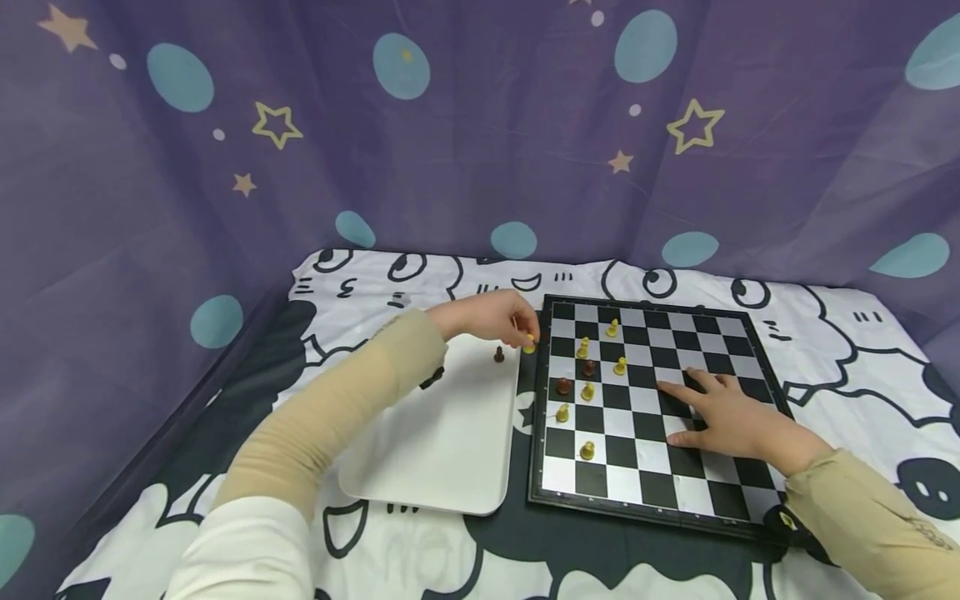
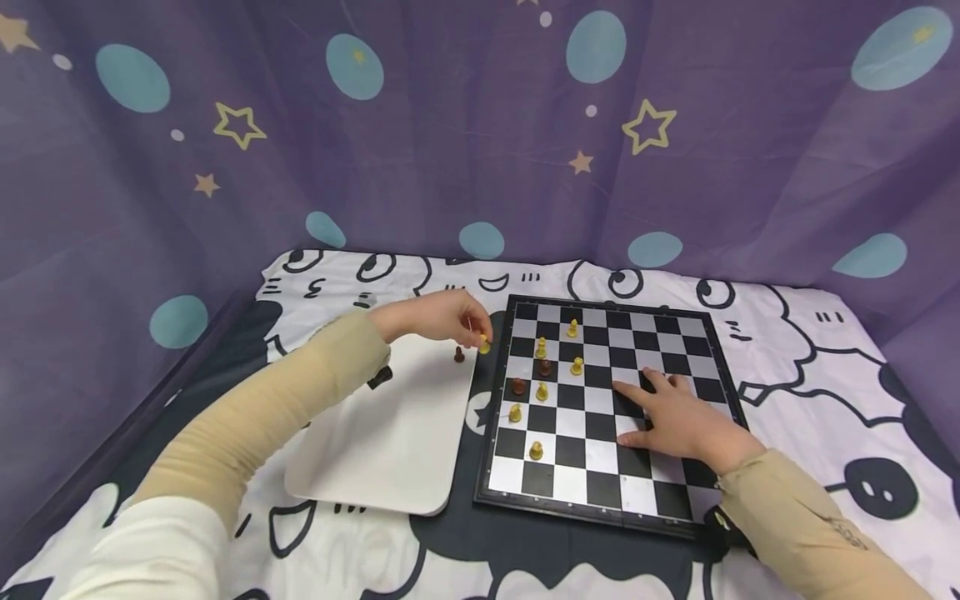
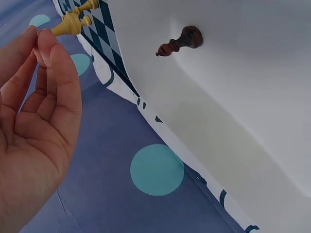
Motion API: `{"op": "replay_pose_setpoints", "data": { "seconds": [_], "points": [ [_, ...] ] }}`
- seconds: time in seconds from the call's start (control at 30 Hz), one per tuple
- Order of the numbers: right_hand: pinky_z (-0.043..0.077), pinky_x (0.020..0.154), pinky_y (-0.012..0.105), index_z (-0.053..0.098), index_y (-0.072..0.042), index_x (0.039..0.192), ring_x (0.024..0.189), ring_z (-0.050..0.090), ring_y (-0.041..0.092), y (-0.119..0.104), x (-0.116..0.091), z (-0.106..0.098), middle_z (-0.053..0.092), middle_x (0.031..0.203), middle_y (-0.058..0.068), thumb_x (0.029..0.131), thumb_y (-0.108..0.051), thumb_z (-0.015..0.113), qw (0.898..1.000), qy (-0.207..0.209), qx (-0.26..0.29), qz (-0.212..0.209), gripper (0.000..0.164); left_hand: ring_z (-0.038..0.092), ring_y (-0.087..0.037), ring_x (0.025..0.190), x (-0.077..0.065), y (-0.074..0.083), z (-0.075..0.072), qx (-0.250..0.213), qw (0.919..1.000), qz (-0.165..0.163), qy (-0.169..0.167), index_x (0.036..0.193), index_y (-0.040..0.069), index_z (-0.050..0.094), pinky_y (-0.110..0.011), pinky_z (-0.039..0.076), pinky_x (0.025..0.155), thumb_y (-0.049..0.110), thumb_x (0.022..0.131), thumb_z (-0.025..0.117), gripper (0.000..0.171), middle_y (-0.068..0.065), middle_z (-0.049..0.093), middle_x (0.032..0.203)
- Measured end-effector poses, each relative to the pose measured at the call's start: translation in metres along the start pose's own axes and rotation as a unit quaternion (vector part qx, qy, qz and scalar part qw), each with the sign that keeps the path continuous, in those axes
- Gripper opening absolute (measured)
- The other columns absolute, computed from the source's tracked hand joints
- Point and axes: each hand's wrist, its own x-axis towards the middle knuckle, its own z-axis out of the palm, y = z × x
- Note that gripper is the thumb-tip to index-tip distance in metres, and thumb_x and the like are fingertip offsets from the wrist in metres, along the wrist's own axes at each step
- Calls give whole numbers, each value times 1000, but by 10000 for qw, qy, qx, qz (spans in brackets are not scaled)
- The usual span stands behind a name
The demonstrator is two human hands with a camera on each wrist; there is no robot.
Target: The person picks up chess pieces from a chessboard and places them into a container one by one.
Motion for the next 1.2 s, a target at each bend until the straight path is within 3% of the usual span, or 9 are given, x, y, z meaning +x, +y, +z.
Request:
{"op": "replay_pose_setpoints", "data": {
  "seconds": [0.13,0.3,0.4,0.53,1.2],
  "points": [
    [36,84,72,45,-17,140,123,27,62,1,-1,-1,29,142,33,72,-71,60,10000,-1,97,-14,88,58,-14,71,-6,-1,-2,25,10000,15,-3,96,6,71,-24,46,64,10,90,63,11,-10,68,90],
    [35,84,72,45,-16,140,123,27,62,1,-1,-2,29,142,34,73,-71,60,9999,34,84,-57,88,63,-27,80,-14,-6,1,-56,9999,-113,-63,98,5,71,-24,47,66,8,90,62,12,-15,69,94],
    [35,84,73,45,-16,140,123,27,62,1,-1,-2,29,142,34,73,-71,60,9999,34,82,-62,88,62,-20,75,-18,-9,3,-79,9999,-81,-68,96,4,71,-21,46,64,6,89,62,11,-16,69,90],
    [35,85,73,45,-16,140,123,27,62,1,-1,-2,29,142,34,73,-70,60,10000,16,73,-47,88,55,-7,67,-22,-12,6,-27,10000,-35,-48,94,2,70,-19,45,62,3,87,62,10,-5,67,80],
    [35,85,73,45,-17,141,123,27,62,-1,-2,-2,29,143,34,73,-71,60,9999,-16,101,-7,88,50,-5,62,-26,-27,24,-125,9993,-328,-151,89,0,69,-18,44,60,2,85,66,5,1,62,72]
  ]
}}
